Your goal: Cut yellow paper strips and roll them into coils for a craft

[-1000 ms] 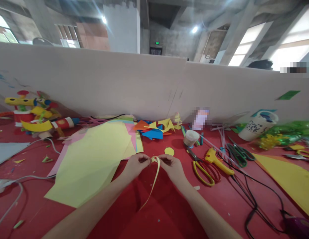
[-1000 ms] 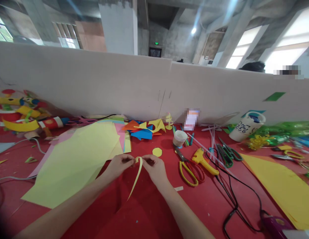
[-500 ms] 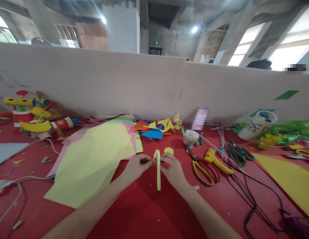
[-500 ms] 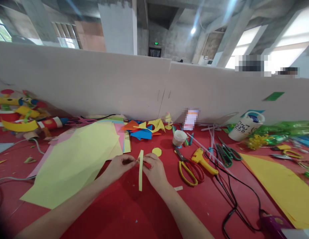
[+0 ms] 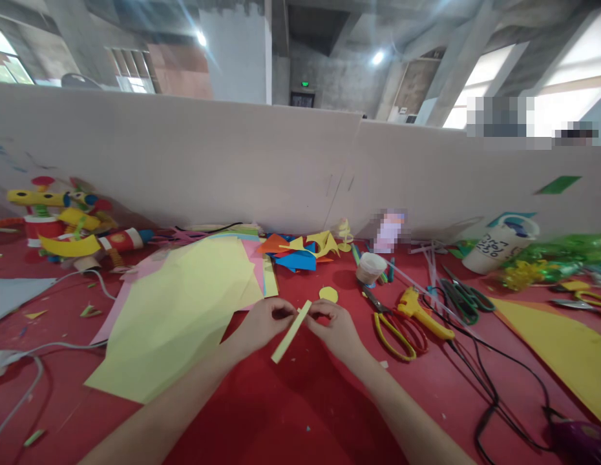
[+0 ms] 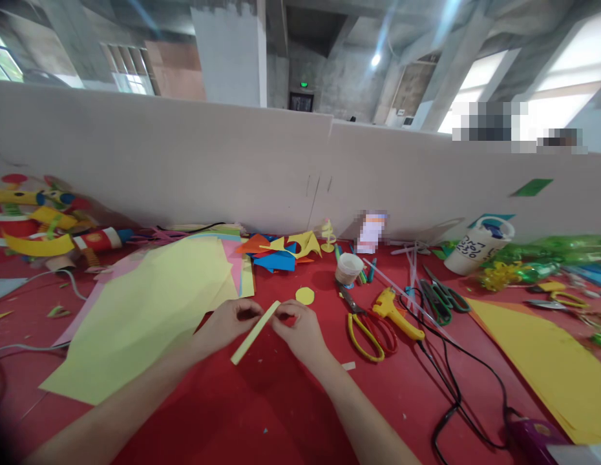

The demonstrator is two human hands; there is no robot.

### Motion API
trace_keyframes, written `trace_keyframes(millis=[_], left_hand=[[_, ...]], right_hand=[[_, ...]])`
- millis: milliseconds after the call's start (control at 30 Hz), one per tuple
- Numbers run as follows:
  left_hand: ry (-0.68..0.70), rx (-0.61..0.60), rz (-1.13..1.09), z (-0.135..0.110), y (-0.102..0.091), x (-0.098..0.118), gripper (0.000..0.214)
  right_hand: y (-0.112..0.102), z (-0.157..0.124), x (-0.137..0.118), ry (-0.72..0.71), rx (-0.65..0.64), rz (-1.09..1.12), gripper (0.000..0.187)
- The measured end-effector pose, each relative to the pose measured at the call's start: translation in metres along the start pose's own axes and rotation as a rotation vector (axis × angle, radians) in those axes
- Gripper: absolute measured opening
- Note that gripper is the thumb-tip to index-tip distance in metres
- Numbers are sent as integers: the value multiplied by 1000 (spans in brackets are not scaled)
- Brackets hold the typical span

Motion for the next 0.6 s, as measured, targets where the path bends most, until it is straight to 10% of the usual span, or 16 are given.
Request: trace_keyframes(millis=[233,600], left_hand=[[-114,-76,-308,3,4,-18,19],[-146,-48,-309,0,2,-16,22]], right_hand=[[18,-2,27,290,-66,399,20],[7,-1,17,205,26,332,19]])
Point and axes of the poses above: each hand's wrist, its own z-axis towards the middle knuckle, its own y-axis out of the palm, x = y × z, the point moved 10 cm from there along z, towards the middle knuckle, and after that the axes turned 2 degrees about -y, right-handed, at the moved point
